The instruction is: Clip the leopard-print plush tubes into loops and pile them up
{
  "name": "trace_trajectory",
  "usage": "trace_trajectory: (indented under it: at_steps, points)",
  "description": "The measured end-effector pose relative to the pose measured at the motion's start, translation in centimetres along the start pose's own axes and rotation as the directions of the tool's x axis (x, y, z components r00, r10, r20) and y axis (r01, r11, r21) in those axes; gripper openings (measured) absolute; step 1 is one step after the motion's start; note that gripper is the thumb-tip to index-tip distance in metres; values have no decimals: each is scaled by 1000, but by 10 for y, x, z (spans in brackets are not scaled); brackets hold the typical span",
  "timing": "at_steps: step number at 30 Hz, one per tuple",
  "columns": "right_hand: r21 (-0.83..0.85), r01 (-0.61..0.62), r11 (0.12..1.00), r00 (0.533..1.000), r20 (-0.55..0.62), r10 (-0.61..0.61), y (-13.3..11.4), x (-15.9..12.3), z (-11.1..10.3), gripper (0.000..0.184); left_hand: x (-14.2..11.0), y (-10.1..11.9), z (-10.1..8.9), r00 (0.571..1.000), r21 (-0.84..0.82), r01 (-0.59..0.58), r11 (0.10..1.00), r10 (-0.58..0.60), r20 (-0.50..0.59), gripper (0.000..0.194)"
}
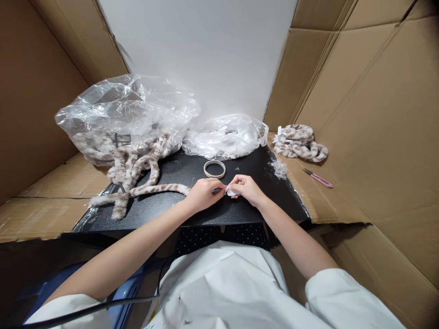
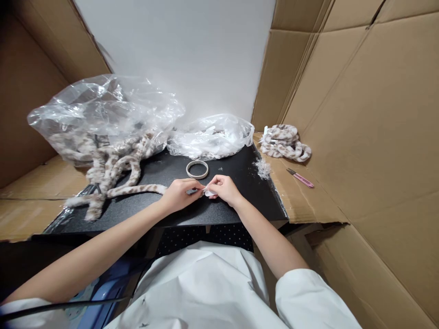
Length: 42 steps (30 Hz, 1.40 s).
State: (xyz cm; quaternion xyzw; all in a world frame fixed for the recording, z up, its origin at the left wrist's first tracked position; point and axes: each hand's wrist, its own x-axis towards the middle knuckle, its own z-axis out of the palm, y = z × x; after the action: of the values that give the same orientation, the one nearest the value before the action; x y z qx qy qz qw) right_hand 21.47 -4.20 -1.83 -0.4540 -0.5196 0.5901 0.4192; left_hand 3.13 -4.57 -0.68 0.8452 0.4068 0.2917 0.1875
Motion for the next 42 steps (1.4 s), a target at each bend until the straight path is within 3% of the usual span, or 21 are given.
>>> trace_trajectory:
  at_steps: [5, 10, 12, 14, 18, 22, 26, 28, 32, 36, 39, 42]
  points:
    - [90, -149, 985, 989, 36, 146, -6, -2, -2, 11, -6, -4, 6, 996, 66, -84, 994, 84, 11, 18]
    - [132, -223, 966, 973, 95, 211, -9, -1, -6, 10, -10, 1, 2, 992, -82, -108, 991, 113, 59, 24]
    - [130, -237, 963, 969, 103, 225, -9, -1, -7, 10, -8, 2, -1, 998, -193, -19, 981, 30, 51, 27]
    - [129, -240, 962, 968, 103, 228, -9, -1, -7, 11, -4, 1, -2, 987, -335, 150, 930, -122, 106, 30]
    - [132, -205, 970, 974, 122, 190, -6, -1, -7, 15, 5, -6, -5, 859, -550, 511, 661, -367, 357, 34]
    - [127, -165, 978, 979, 140, 147, -1, 0, -8, 24, 16, -12, -8, 800, -634, 600, 488, -362, 479, 34]
    - [99, -132, 986, 979, 169, 115, 2, 0, -9, 32, 23, -14, -9, 733, -571, 677, 465, -350, 583, 36]
    - [81, -123, 989, 977, 184, 106, 2, 0, -9, 34, 24, -13, -9, 719, -561, 690, 458, -338, 608, 37]
    - [66, -132, 989, 975, 187, 118, 0, 0, -9, 33, 27, -6, -12, 730, -565, 670, 482, -286, 621, 36]
    - [59, -182, 982, 963, 214, 165, -3, 1, -9, 28, 30, 1, -16, 751, -501, 608, 616, -241, 614, 30]
    - [36, -205, 978, 958, 211, 193, -7, 1, -9, 24, 29, 2, -16, 818, -416, 478, 773, -221, 531, 23]
    - [16, -226, 974, 958, 186, 219, -9, 0, -8, 20, 24, 3, -14, 907, -220, 255, 942, -154, 391, 12]
